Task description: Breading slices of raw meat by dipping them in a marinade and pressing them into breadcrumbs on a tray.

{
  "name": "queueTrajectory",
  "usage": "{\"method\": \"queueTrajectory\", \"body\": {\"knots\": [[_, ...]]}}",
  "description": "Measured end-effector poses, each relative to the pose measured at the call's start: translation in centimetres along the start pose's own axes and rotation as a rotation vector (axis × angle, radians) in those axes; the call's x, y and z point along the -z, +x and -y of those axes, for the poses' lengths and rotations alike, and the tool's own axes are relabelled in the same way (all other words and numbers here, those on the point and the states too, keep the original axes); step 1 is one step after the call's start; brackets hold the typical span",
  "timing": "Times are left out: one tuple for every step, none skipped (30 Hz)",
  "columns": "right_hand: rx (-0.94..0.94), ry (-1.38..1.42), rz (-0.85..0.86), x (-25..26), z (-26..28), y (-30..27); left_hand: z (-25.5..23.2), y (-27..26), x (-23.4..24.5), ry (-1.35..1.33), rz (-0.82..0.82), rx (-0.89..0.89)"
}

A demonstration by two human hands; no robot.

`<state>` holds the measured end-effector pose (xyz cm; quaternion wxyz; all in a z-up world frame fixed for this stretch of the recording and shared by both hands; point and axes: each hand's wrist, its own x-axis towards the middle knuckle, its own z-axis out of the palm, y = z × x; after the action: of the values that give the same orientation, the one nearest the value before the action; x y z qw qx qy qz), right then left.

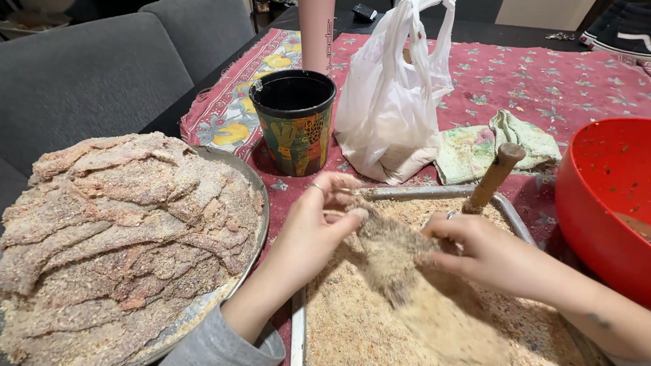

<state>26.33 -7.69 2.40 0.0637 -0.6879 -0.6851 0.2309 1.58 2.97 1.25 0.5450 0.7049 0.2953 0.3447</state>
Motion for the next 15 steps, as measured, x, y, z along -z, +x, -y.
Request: {"method": "queueTrajectory", "body": {"knots": [[-0.005,0.004,-0.06,0.3,0.2,-0.3,0.1,0.1,0.2,0.016,-0.052,-0.099],[-0.011,0.007,-0.121,0.6,0.5,-0.6,0.2,0.2,0.4,0.032,-0.103,-0.198],[-0.008,0.006,-0.123,1.0,0.6,-0.6,-0.7,0.2,0.7,0.033,-0.105,-0.201],[0.037,0.029,-0.172,1.4,0.8,-0.6,-1.7,0.1,0.9,0.034,-0.119,-0.201],[0.085,0.052,-0.227,1.8,0.9,-0.5,-2.7,0.1,1.2,0.037,-0.135,-0.206],[0.091,0.049,-0.234,2.5,1.4,-0.3,-4.1,0.2,1.5,0.042,-0.138,-0.214],[0.088,0.044,-0.242,2.9,1.7,-0.2,-5.3,0.1,1.6,0.065,-0.13,-0.212],[0.085,0.039,-0.25,3.3,2.0,-0.2,-6.4,0.0,1.7,0.089,-0.123,-0.21],[0.085,0.039,-0.248,3.9,3.5,-0.2,-7.4,0.0,1.8,0.088,-0.123,-0.208],[0.012,0.025,-0.227,4.5,5.1,-0.3,-8.4,0.0,1.9,0.119,-0.126,-0.245],[-0.058,0.013,-0.208,5.1,6.7,-0.3,-9.5,0.0,2.1,0.154,-0.129,-0.284],[-0.056,0.014,-0.208,5.3,7.0,-0.3,-10.2,-0.2,2.1,0.156,-0.13,-0.283],[-0.033,0.011,-0.272,5.6,7.4,-0.3,-11.1,-0.3,2.2,0.2,-0.153,-0.34],[-0.011,0.008,-0.335,5.9,7.8,-0.3,-12.0,-0.4,2.3,0.245,-0.175,-0.396],[-0.006,0.007,-0.339,5.7,7.3,-0.1,-12.3,-0.5,2.2,0.247,-0.178,-0.401]]}}
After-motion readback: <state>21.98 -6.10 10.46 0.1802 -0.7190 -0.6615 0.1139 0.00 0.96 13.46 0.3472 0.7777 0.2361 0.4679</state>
